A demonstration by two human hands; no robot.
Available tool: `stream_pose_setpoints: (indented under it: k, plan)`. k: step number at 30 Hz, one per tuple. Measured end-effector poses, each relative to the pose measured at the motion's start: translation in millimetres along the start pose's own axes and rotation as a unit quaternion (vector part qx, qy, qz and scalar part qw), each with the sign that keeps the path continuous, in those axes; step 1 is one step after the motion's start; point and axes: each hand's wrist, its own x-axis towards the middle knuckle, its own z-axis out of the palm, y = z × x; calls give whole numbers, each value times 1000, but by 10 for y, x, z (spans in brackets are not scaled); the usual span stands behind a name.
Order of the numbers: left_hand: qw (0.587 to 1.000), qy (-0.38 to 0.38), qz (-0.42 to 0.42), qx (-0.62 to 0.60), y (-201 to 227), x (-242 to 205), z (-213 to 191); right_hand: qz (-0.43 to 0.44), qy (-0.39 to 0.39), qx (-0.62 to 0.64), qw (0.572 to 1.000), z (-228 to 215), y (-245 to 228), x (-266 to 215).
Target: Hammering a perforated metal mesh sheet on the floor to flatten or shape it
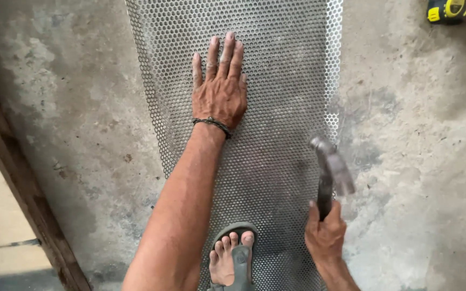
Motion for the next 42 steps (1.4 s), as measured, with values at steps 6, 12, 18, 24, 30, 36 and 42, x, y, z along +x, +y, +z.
stream_pose_setpoints:
  k: [6,12,18,24,30,36,42]
  plan:
    - [1000,10,1,1,-8,-24,25,17,-35,11,999,-27,205,-159]
    - [1000,-9,-3,4,-10,-15,-64,81,-38,-37,995,-13,392,-283]
    - [1000,5,13,7,21,10,-77,58,-7,-81,995,37,537,-475]
    - [1000,-5,0,14,-13,-9,-67,-9,29,-72,997,70,749,-687]
    - [999,30,11,-3,25,-9,-78,-12,37,-31,999,4,821,-817]
    - [1000,-9,1,8,73,11,-42,-41,70,-74,994,50,1232,-1104]
    - [999,31,21,6,19,-86,12,14,23,-68,997,56,1384,-1439]
